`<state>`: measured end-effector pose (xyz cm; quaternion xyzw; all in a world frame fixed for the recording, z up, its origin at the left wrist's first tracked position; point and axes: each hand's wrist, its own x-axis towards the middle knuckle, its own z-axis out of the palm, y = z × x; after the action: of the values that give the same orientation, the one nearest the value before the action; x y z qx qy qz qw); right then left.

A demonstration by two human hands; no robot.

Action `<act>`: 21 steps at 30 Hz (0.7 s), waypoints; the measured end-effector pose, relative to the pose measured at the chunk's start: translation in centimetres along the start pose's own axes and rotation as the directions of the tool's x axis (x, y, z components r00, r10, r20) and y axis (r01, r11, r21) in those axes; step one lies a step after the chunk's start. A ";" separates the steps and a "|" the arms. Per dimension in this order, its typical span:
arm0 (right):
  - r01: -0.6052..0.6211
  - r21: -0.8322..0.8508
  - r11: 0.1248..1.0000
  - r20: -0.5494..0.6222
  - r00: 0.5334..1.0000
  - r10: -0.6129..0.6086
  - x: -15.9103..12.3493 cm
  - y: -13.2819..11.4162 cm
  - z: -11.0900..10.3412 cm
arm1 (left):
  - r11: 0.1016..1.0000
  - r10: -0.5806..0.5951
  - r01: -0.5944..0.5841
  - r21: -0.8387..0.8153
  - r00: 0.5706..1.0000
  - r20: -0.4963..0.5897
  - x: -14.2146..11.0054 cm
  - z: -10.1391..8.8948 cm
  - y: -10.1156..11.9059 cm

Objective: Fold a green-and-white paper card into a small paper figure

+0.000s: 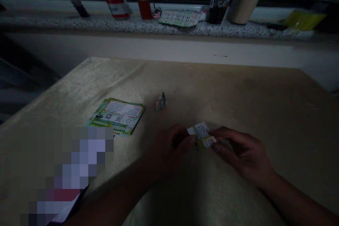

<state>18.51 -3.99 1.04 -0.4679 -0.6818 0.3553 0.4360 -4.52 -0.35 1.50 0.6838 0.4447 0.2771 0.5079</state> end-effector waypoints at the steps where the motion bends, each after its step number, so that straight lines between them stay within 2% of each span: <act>1: -0.007 0.001 1.000 0.028 1.000 0.007 0.0 0.1 -0.3 | 0.996 0.042 -0.039 0.080 0.998 -0.037 -0.1 -0.4 0.1; 3: -0.028 0.011 1.000 0.083 0.996 0.027 0.2 0.2 -0.7 | 0.949 0.206 -0.190 0.250 0.978 -0.037 -0.3 -1.0 0.2; 5: -0.035 0.010 0.999 0.129 0.991 0.034 0.4 0.3 -0.9 | 0.876 0.332 -0.331 0.351 0.941 0.061 -0.4 -1.3 0.2; 6: -0.030 -0.001 1.000 0.153 0.988 0.029 0.5 0.4 -1.0 | 0.845 0.359 -0.373 0.384 0.927 0.110 -0.4 -1.3 0.1; 10: 0.101 -0.144 0.984 0.269 0.961 -0.060 0.9 0.7 -1.1 | 0.786 0.298 -0.370 0.496 0.929 0.221 0.1 -0.8 -0.6; 14: 0.247 -0.329 0.911 0.361 0.925 -0.121 1.1 0.8 -1.3 | 0.743 0.266 -0.379 0.552 0.924 0.275 0.6 -0.6 -0.8; 21: 0.300 -0.451 0.841 0.401 0.910 -0.109 0.9 1.5 -1.7 | 0.752 0.269 -0.390 0.532 0.918 0.292 0.8 -0.9 -0.8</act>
<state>20.44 -2.57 0.59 -0.4154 -0.8651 0.1951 0.2026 -5.16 0.82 0.94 0.8970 0.3271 0.1449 0.2595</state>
